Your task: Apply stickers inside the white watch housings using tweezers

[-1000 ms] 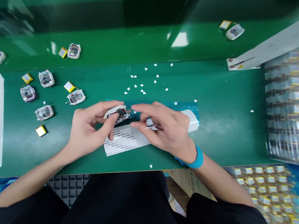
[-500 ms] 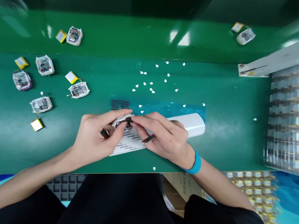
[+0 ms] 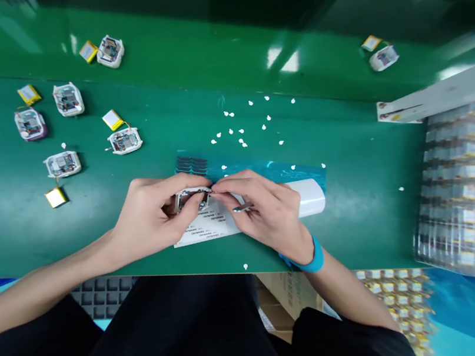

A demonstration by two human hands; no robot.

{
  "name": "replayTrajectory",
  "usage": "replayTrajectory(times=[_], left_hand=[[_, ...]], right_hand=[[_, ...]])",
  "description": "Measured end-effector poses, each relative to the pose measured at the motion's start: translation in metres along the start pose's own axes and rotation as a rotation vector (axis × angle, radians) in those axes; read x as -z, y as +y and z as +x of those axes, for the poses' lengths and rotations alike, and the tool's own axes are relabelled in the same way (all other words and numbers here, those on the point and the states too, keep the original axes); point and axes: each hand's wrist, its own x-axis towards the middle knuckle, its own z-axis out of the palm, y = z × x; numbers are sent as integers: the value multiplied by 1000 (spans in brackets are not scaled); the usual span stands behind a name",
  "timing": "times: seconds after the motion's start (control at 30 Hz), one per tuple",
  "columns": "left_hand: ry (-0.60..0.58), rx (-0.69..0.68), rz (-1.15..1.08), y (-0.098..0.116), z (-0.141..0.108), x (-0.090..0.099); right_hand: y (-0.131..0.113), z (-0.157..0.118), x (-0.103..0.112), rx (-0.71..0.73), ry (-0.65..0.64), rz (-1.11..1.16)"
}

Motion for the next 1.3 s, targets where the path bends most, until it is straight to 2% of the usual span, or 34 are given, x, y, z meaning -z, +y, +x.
replayTrajectory(times=[0.13, 0.3, 0.47, 0.53, 0.63, 0.77, 1.0, 1.17, 1.23, 1.3], left_hand=[[-82, 108, -168, -2, 0, 0], [-90, 178, -291, -1, 1, 0], [-116, 271, -383, 5, 3, 0], [-127, 295, -416, 5, 4, 1], [-131, 309, -459, 5, 3, 1], [-111, 324, -485, 4, 3, 0], [-83, 239, -346, 4, -3, -7], [79, 80, -246, 0, -10, -15], [127, 27, -231, -1, -11, -16], [139, -2, -207, -2, -12, -15]], right_hand=[[0, -3, 0, 29, 51, -51], [2, -8, 2, 149, -34, -266], [6, -1, 6, -7, 101, -449], [8, 1, 9, 40, 49, -454], [9, 0, 14, 169, -99, -411], [8, -2, 20, 272, -151, -389], [1, -8, 13, 314, -212, -353], [-5, -10, 4, 259, -236, -368], [-7, -7, 3, 198, -193, -273], [-10, -2, 3, 46, -130, -79]])
